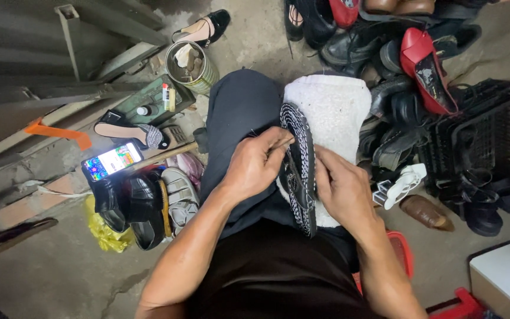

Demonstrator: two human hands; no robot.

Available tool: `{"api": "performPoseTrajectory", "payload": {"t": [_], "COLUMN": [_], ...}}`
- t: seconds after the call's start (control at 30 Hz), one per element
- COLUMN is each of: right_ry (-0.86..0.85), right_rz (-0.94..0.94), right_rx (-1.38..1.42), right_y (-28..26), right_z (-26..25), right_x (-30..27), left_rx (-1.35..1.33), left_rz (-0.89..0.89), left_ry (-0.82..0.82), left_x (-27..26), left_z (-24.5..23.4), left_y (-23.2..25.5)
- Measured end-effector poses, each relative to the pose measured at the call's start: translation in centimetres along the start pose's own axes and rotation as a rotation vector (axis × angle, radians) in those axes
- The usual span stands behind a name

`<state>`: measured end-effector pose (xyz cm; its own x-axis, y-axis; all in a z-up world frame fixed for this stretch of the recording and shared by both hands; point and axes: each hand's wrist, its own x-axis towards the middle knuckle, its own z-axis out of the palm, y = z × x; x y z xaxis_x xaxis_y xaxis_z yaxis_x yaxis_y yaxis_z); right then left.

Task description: The person sits on the floor and sews a black sandal using a needle and thread. They repeatedly push the needle through the sandal strap and pull the thread to secure it. The workspace is cluttered with various shoes and tools.

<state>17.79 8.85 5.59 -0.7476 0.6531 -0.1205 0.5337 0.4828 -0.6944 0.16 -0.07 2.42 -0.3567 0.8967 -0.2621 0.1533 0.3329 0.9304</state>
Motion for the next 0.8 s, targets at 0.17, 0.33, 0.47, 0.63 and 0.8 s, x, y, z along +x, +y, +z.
{"api": "performPoseTrajectory", "payload": {"t": [0.17,0.33,0.47,0.63,0.8], "right_ry": [0.081,0.039,0.017,0.167,0.284], "right_rz": [0.018,0.173,0.240,0.362,0.360], "right_rx": [0.005,0.282,0.269,0.238,0.445], "right_y": [5.2,2.7,0.5,2.8,5.4], "right_z": [3.6,0.8,-0.4,0.4,0.4], "right_x": [-4.0,-2.6,-1.9,-2.6,-3.1], "left_rx": [0.069,0.073,0.083,0.155,0.304], "left_rz": [0.058,0.085,0.079,0.053,0.130], "left_ry": [-0.044,-0.058,-0.029,-0.034,0.009], "left_x": [0.2,0.8,0.4,-0.5,-2.1], "left_z": [0.9,1.3,1.8,0.3,-1.4], "left_y": [-0.5,-0.2,0.2,3.1,4.3]}}
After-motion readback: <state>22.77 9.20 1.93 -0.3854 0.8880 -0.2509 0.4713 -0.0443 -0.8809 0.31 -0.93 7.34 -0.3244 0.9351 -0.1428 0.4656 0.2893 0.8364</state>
